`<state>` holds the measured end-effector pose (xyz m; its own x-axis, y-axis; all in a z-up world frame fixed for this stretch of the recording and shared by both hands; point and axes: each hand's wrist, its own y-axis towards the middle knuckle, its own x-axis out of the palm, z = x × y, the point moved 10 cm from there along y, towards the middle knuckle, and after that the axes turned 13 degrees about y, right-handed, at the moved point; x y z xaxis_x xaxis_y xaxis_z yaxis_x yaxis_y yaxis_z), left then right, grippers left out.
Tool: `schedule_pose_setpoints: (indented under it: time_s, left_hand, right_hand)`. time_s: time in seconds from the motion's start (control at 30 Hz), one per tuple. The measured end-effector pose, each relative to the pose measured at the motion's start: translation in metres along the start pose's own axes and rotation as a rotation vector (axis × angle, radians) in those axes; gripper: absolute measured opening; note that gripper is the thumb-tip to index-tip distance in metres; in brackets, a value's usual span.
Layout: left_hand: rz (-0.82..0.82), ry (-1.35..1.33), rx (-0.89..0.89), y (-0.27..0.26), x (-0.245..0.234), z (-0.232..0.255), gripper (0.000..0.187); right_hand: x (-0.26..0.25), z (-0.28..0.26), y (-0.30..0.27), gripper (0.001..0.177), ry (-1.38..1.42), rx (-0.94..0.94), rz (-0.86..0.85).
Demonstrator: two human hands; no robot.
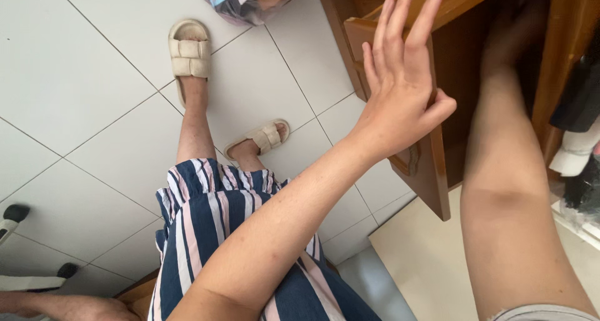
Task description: The person cleans the inside of a wooden drawer using a white tissue. They repeatedly wipe the drawer's interior surfaces, discard the used tissue into a plastic bag, and continue wiping with a fresh tissue. The person also briefly handles a spray bottle and a hairbrush before resuming the cleaning.
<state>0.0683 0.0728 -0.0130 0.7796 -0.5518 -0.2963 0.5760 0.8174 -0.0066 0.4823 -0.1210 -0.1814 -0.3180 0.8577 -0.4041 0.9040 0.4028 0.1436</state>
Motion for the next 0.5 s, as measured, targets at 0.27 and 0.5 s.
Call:
schedule_pose_setpoints:
  time_s: [0.27,0.5]
  left_hand:
    - [-0.019,0.014,0.020,0.002,-0.005,0.004,0.117]
    - [-0.039,0.020,0.035,0.001,-0.004,0.003,0.110]
  right_hand:
    - [-0.093,0.040,-0.083,0.025,0.776,0.381,0.455]
    - [-0.090,0.018,-0.084,0.017,0.119,0.270,0.238]
